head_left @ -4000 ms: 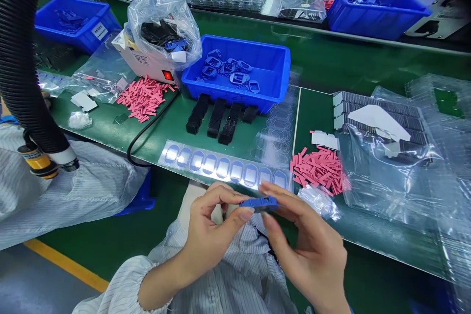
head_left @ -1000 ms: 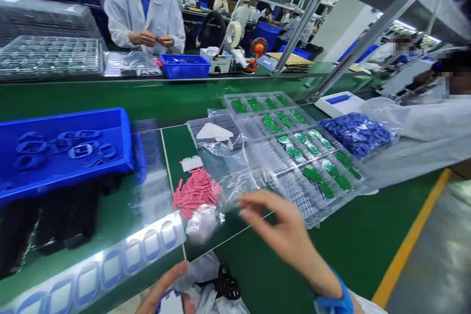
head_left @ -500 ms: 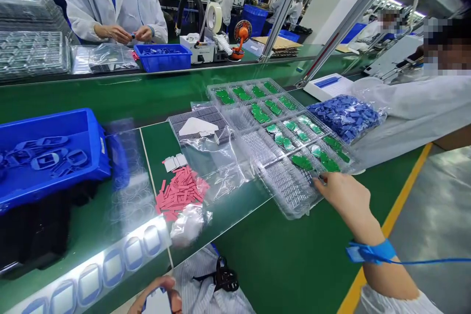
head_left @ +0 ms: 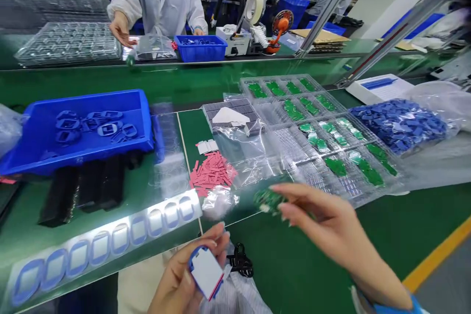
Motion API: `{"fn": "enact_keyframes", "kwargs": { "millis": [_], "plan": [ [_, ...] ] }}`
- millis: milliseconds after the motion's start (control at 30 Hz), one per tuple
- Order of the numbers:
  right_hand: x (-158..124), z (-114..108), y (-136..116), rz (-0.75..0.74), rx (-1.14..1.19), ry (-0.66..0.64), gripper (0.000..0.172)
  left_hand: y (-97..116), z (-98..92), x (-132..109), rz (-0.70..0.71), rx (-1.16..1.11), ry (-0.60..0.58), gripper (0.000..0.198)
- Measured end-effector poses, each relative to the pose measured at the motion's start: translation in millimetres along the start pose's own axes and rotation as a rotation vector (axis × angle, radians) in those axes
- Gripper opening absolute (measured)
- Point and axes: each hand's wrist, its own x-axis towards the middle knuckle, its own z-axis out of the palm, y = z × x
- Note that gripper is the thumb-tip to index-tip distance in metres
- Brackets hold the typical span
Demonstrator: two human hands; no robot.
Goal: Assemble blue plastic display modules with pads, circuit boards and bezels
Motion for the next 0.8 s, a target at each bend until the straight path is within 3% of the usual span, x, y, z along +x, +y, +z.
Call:
{"fn": "enact_keyframes", "kwargs": {
  "millis": [100, 200, 400, 500, 633, 800],
  "plan": [
    [7.3, 37.9, -31.9, -0.054, 0.186, -0.145, 0.016, 3.8, 11.1, -0.5, 0.068, -0.011, 0.025, 0.041],
    [12.1, 56.8, -42.9, -0.115, 0.185, -0.197, 0.018, 7.4, 8.1, -4.4, 0.082, -0.049, 0.061, 0.036],
    [14.3, 67.4, -46.1, -0.498, -0.088, -0.107, 0.032, 8.5, -8.1, -8.0, 0.138, -0.109, 0.023, 0.031],
    [14.6, 73.8, -51.1, -0.602, -0.217, -0.074, 0.033, 8.4, -11.8, -8.2, 0.142, -0.122, 0.049, 0.037],
    [15.6, 79.9, -56.9, -0.590, -0.289, -0.066, 0.036, 8.7, -15.6, -9.0, 0.162, -0.114, 0.071, 0.039],
    [8.9, 74.1, -65.5, -0.380, -0.130, -0.063, 0.033, 8.2, -20.2, -6.4, 0.278, -0.054, 0.059, 0.036]
  ]
}}
